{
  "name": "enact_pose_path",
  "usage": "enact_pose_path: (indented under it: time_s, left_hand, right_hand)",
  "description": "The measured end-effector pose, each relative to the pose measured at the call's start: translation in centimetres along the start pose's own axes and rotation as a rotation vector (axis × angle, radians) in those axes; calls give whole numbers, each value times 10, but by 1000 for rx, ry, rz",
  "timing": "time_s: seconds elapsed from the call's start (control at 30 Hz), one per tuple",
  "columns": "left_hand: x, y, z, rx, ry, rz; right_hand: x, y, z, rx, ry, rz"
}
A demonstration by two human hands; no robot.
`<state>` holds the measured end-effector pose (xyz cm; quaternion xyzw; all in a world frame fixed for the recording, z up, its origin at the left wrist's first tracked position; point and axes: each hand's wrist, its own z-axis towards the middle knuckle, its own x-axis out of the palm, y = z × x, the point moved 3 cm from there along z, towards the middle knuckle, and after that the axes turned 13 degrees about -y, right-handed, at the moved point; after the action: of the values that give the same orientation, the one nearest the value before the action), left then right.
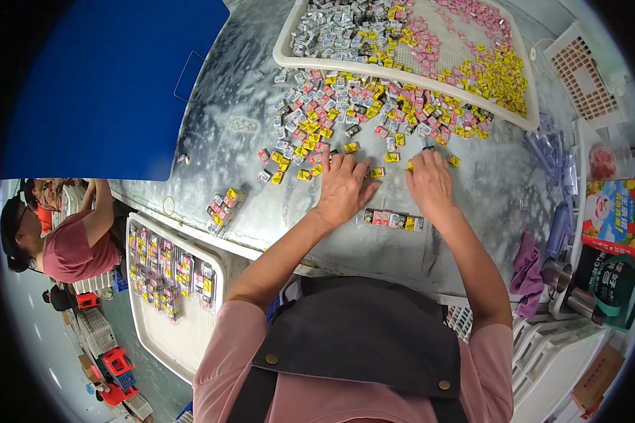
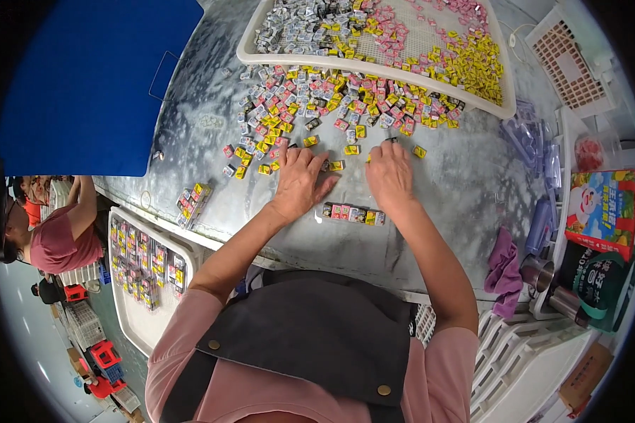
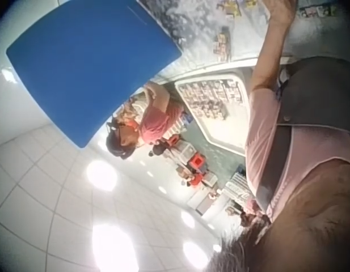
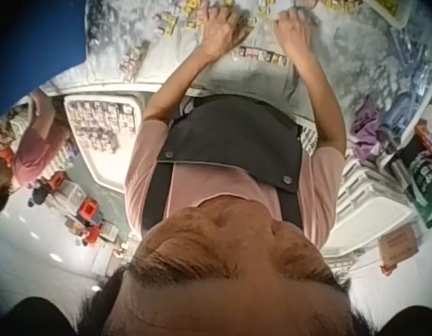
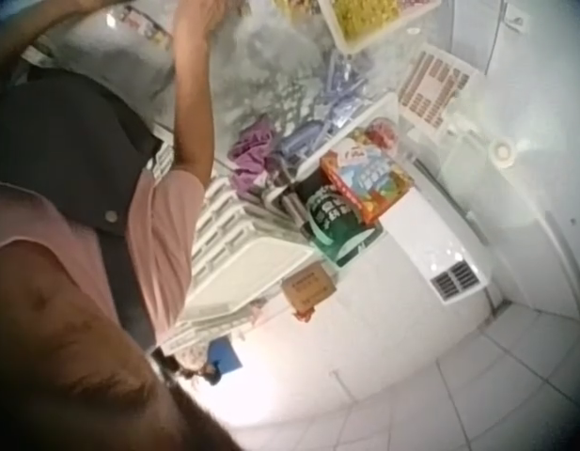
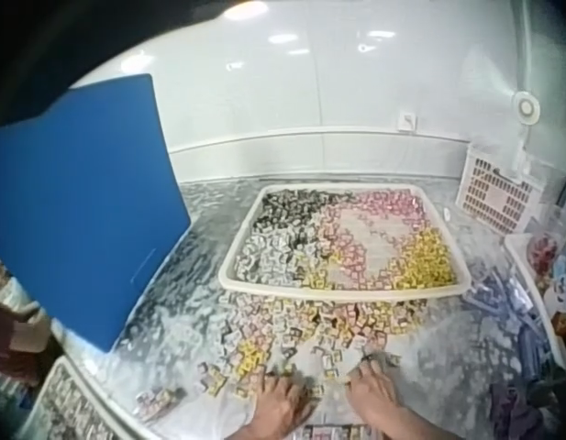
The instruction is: Arranging small colorful toy blocks into specific patterns and placing them into clear plastic bags for packaging.
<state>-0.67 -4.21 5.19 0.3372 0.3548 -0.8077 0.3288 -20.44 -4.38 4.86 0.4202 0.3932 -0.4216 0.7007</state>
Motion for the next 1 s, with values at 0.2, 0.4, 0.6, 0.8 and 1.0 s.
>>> enact_pose_path:
  time_s: [0.2, 0.4, 0.6, 0.8, 1.0]
  left_hand:
    - [0, 5, 0, 31, 40, -41]
    - [-1, 5, 0, 44, 40, -64]
    - [5, 1, -2, 41, 22, -64]
    - [6, -2, -5, 74, 28, -72]
    - [4, -1, -6, 49, 56, -73]
  right_hand:
    - [6, 17, 24, -127, -57, 101]
    - [10, 4, 19, -73, 21, 83]
    - [-11, 12, 2, -65, 69, 221]
    - [-8, 14, -8, -44, 81, 194]
    - [-8, 24, -6, -42, 60, 150]
